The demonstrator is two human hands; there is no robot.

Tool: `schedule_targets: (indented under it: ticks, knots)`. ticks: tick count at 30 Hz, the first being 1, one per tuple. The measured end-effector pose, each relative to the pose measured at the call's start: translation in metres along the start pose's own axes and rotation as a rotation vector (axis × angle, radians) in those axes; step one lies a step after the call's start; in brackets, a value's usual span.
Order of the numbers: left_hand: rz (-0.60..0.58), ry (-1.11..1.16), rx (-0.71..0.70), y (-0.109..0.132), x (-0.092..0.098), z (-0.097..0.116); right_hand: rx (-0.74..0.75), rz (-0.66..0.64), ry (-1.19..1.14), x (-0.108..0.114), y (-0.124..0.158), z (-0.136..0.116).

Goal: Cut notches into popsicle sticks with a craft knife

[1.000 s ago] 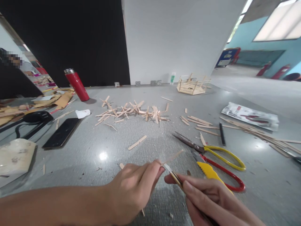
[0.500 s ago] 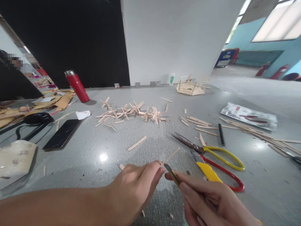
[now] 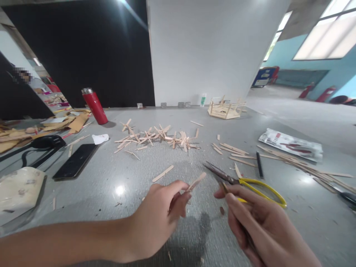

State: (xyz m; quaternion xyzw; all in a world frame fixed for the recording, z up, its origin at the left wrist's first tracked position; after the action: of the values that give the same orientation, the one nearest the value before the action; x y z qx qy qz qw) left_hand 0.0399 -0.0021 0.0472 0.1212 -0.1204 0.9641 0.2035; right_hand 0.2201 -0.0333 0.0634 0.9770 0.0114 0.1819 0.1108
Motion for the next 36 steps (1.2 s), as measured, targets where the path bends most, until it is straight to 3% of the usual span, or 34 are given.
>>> schedule_targets:
  ticks: [3,7,13,19,36]
  knots:
    - [-0.108,0.123,0.099,-0.002,-0.007,-0.001,0.089,0.079,-0.027,0.003,-0.007,-0.003]
    - [-0.202,0.169,0.132,-0.004,-0.015,-0.006,0.188,0.091,-0.04,-0.006,-0.014,0.008]
    - [-0.112,0.082,0.025,-0.012,-0.012,-0.02,0.253,0.124,-0.008,-0.016,-0.021,0.028]
    - [-0.164,0.002,-0.171,-0.011,-0.015,-0.016,0.318,0.109,0.082,-0.014,-0.032,0.035]
    - [-0.139,-0.01,-0.221,-0.009,-0.014,-0.017,0.368,0.176,0.086,-0.017,-0.025,0.025]
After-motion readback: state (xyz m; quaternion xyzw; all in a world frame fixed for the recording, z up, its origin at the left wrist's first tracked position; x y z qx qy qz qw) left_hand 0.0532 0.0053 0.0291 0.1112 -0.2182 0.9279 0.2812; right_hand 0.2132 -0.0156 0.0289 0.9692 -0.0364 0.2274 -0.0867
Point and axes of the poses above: each hand's wrist, its own y-axis away from the middle knuckle, its own x-axis out of the back of the hand, z = x × y, the point moved 6 cm from there along -y, towards the middle knuckle, and after that the axes turned 11 degrees about y, right-handed, at the moved point
